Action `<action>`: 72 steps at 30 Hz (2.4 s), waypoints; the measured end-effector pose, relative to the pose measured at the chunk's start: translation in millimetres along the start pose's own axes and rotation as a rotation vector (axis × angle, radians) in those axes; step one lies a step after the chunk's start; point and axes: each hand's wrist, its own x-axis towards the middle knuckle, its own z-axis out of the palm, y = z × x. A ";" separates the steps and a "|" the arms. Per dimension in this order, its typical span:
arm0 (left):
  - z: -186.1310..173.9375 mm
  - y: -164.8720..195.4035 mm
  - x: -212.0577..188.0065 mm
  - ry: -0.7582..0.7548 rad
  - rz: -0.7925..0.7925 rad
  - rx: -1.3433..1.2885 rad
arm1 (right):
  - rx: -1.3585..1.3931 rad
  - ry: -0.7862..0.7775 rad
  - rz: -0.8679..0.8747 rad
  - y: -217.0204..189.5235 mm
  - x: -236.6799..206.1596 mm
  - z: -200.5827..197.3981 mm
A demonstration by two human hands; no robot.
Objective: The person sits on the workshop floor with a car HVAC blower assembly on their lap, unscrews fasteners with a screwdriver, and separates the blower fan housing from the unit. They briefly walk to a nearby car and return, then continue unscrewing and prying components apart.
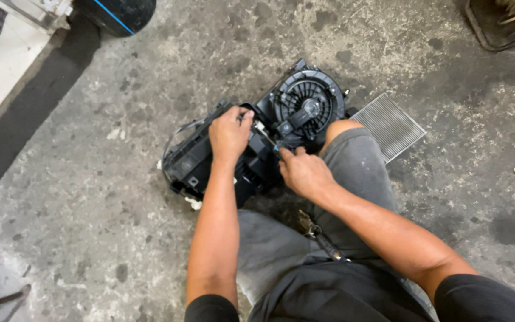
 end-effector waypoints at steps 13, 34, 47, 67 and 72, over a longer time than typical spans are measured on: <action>-1.9 -3.1 2.8 0.005 -0.017 -0.006 | -0.145 -0.029 -0.104 -5.1 7.2 2.1; 3.7 -2.5 5.9 0.018 -0.036 0.028 | -0.148 -0.022 -0.084 5.2 2.1 11.1; 4.6 -3.5 6.9 0.039 -0.010 0.020 | -0.043 0.033 -0.099 18.1 1.5 7.3; 5.2 -1.7 6.8 0.028 0.026 0.081 | -0.180 -0.007 -0.200 7.5 22.6 -13.9; 4.5 -1.5 4.8 0.013 0.051 0.093 | -0.293 -0.031 -0.391 -13.1 95.2 -32.2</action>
